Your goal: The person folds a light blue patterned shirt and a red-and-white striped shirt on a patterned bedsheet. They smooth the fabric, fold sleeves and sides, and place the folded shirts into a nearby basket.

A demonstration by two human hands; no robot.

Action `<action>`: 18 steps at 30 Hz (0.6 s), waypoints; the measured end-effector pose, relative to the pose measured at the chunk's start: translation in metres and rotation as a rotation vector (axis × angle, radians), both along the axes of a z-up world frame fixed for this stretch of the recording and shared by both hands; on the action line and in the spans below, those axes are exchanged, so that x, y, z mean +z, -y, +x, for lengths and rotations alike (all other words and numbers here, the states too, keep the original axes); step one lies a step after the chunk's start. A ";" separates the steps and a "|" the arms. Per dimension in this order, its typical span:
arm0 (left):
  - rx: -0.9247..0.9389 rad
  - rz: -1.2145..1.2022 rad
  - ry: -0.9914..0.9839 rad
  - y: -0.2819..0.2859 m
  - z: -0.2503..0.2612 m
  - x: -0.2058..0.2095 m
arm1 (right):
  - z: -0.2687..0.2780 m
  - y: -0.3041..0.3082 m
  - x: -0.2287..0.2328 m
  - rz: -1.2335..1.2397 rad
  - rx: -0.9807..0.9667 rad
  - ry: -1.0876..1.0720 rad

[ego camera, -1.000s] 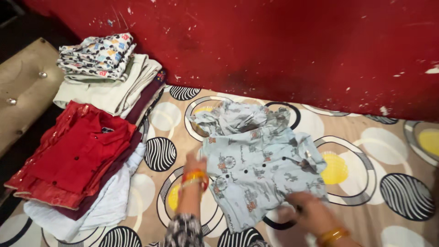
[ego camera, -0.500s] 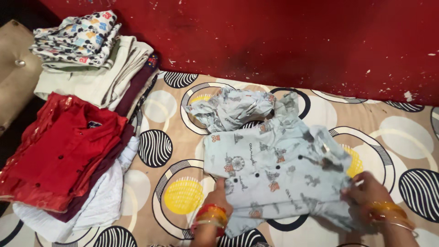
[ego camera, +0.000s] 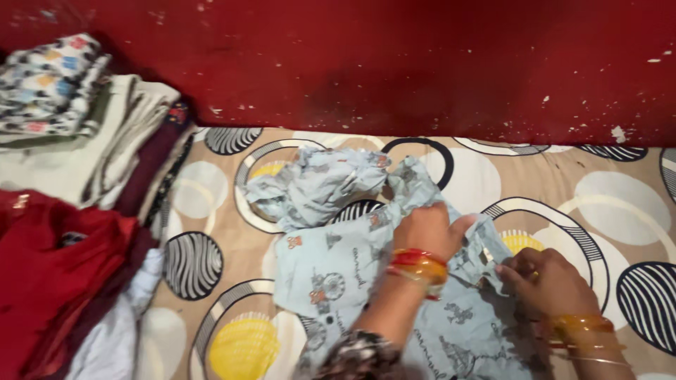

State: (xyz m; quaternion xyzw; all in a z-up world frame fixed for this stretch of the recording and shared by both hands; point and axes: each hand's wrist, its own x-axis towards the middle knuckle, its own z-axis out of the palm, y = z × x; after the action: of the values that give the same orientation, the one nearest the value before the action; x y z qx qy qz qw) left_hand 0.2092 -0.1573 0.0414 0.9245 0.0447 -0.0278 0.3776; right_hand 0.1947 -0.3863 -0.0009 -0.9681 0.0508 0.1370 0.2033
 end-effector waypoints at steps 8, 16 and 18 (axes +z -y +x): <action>0.221 -0.573 -0.091 0.035 0.054 -0.135 | 0.008 0.013 -0.028 0.344 -0.081 -0.082; 0.119 -0.396 0.299 0.018 0.025 -0.132 | 0.004 0.022 -0.011 0.209 -0.090 0.157; 0.013 -0.056 0.442 0.023 0.019 -0.115 | 0.007 0.022 -0.013 0.140 -0.121 0.091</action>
State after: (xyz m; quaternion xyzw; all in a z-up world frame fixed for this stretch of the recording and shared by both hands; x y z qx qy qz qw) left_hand 0.2285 -0.1807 -0.0731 0.8969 -0.0338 0.1769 0.4040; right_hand 0.2013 -0.4083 -0.0137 -0.9519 0.0900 0.0836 0.2806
